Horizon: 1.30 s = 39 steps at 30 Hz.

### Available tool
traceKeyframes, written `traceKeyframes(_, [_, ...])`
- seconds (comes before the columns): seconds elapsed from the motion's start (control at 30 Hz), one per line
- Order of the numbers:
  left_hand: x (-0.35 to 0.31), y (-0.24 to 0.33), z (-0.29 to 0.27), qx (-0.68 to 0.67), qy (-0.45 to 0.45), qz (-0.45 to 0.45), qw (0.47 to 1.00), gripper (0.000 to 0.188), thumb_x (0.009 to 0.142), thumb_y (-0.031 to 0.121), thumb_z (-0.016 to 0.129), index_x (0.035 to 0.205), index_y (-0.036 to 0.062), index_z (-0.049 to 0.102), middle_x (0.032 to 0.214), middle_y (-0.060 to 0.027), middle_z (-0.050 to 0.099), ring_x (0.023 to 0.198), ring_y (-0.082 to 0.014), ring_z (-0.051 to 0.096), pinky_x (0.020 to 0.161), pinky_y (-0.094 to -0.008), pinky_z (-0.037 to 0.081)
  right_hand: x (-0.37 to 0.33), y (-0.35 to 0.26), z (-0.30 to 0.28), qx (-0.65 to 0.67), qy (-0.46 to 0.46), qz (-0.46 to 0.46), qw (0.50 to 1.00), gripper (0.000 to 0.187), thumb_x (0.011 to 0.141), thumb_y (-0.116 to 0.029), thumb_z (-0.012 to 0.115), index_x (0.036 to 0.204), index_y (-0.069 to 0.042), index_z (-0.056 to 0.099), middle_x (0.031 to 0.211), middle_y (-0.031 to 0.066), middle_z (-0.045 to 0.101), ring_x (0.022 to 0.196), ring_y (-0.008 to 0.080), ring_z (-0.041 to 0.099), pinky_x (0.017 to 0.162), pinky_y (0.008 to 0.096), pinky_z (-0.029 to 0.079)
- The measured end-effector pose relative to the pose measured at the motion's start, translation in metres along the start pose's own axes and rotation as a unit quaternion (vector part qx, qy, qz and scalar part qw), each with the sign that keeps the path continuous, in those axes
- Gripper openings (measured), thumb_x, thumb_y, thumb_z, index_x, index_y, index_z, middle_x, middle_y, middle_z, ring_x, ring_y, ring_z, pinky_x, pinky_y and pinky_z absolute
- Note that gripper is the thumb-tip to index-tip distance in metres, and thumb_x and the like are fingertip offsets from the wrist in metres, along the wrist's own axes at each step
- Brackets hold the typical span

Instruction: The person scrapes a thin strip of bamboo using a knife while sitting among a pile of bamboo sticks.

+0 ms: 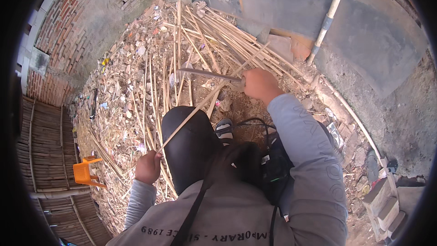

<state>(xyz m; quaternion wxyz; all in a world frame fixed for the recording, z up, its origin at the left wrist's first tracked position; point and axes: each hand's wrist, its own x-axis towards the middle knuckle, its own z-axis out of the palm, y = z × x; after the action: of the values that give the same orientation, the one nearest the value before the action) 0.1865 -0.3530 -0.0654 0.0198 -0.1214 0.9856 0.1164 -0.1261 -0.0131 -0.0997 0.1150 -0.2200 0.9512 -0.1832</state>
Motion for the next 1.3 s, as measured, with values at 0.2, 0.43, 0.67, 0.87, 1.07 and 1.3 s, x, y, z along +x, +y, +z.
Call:
traceKeyframes(0.2, [0.001, -0.003, -0.004, -0.008, -0.028, -0.013, 1.000, 0.038, 0.103, 0.033, 0.054, 0.080, 0.0032, 0.055, 0.065, -0.0242, 0.060, 0.064, -0.0482, 0.061, 0.056, -0.0566, 0.046, -0.004, -0.001, 0.004, 0.001, 0.044, -0.007, 0.999, 0.021, 0.081, -0.018, 0.067, 0.099, -0.008, 0.072, 0.095, 0.0169, 0.072, 0.094, 0.0371, 0.069, 0.082, 0.0479, 0.055])
traceKeyframes(0.43, [0.004, 0.000, 0.003, -0.050, -0.006, 0.015, 0.999, 0.037, 0.104, 0.029, 0.053, 0.079, 0.0018, 0.053, 0.062, -0.0258, 0.056, 0.061, -0.0492, 0.059, 0.054, -0.0560, 0.043, 0.004, 0.023, 0.014, 0.035, 0.059, 0.009, 0.998, 0.031, 0.076, -0.020, 0.072, 0.105, -0.009, 0.071, 0.090, 0.0191, 0.071, 0.087, 0.0403, 0.069, 0.077, 0.0501, 0.056])
traceKeyframes(0.67, [0.001, -0.005, 0.010, -0.082, -0.007, 0.011, 0.997, 0.038, 0.104, 0.029, 0.053, 0.078, 0.0021, 0.053, 0.061, -0.0252, 0.056, 0.060, -0.0491, 0.058, 0.053, -0.0555, 0.043, 0.014, 0.017, 0.007, 0.057, 0.070, 0.016, 0.996, 0.028, 0.076, -0.020, 0.073, 0.102, -0.008, 0.071, 0.091, 0.0192, 0.071, 0.089, 0.0400, 0.068, 0.080, 0.0496, 0.055])
traceKeyframes(0.87, [0.005, 0.000, -0.003, -0.057, -0.027, 0.006, 0.998, 0.038, 0.103, 0.029, 0.054, 0.078, 0.0017, 0.053, 0.061, -0.0252, 0.056, 0.060, -0.0488, 0.059, 0.054, -0.0553, 0.044, -0.001, 0.007, 0.002, 0.007, 0.071, -0.023, 0.997, 0.027, 0.076, -0.018, 0.071, 0.099, -0.006, 0.070, 0.089, 0.0203, 0.070, 0.087, 0.0401, 0.069, 0.079, 0.0499, 0.055])
traceKeyframes(1.07, [0.004, -0.003, 0.008, -0.043, -0.025, -0.007, 0.999, 0.038, 0.103, 0.031, 0.055, 0.079, 0.0011, 0.053, 0.061, -0.0255, 0.056, 0.061, -0.0491, 0.059, 0.054, -0.0553, 0.044, 0.009, 0.036, 0.014, 0.025, 0.056, 0.015, 0.998, 0.029, 0.078, -0.019, 0.071, 0.104, -0.008, 0.071, 0.093, 0.0188, 0.072, 0.090, 0.0382, 0.070, 0.081, 0.0497, 0.055])
traceKeyframes(1.3, [-0.002, -0.009, 0.003, -0.083, -0.031, -0.004, 0.996, 0.038, 0.102, 0.031, 0.056, 0.079, 0.0016, 0.052, 0.061, -0.0257, 0.056, 0.060, -0.0499, 0.057, 0.054, -0.0559, 0.043, 0.000, 0.000, -0.006, 0.014, 0.057, -0.030, 0.998, 0.030, 0.078, -0.021, 0.073, 0.105, -0.009, 0.071, 0.090, 0.0177, 0.071, 0.090, 0.0377, 0.069, 0.082, 0.0490, 0.055])
